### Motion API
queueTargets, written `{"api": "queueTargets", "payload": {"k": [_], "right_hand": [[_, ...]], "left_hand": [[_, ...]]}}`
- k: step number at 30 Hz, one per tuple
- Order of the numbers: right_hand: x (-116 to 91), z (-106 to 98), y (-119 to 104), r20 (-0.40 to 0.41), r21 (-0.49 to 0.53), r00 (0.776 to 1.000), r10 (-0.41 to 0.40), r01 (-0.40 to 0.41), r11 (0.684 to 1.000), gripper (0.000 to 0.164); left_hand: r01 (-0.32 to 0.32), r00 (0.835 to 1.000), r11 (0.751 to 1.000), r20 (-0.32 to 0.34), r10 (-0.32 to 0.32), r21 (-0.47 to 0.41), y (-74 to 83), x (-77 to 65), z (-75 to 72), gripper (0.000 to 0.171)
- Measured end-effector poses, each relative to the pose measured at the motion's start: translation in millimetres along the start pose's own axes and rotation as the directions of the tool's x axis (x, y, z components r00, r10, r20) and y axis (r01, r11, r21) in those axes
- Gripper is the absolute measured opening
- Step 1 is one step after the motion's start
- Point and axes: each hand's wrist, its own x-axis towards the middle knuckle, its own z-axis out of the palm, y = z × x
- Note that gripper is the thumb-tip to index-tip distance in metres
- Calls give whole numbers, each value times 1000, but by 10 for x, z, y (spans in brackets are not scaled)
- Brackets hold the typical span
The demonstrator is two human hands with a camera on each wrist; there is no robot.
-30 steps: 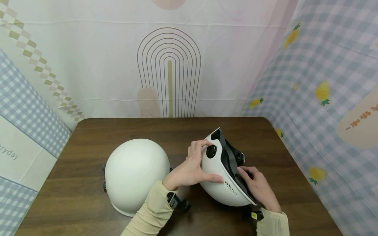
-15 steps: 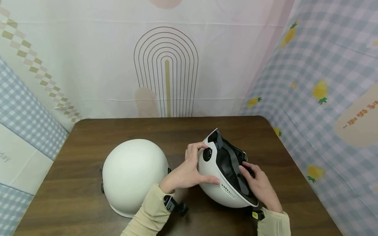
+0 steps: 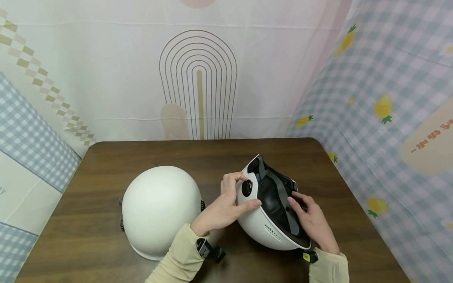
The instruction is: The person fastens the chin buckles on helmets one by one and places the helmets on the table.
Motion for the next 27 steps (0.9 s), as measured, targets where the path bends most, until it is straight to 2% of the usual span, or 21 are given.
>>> {"api": "queueTargets", "payload": {"k": [4, 10, 19, 27], "right_hand": [[2, -11, -3, 8, 3, 1000, -2, 2, 1000, 68], [0, -31, -10, -1, 0, 1000, -10, 10, 1000, 66], [-2, -88, -19, -63, -34, 996, -56, 54, 998, 62], [-11, -96, -35, -60, -34, 995, -81, 79, 996, 59]], "left_hand": [[1, 1000, 1000, -1, -1, 3, 7, 2, -3, 58], [37, 999, 999, 4, -37, 0, 38, -15, 4, 55], [57, 998, 998, 30, -57, 26, 26, -48, 16, 73], [85, 996, 995, 18, -86, 45, -3, -86, -12, 67]]}}
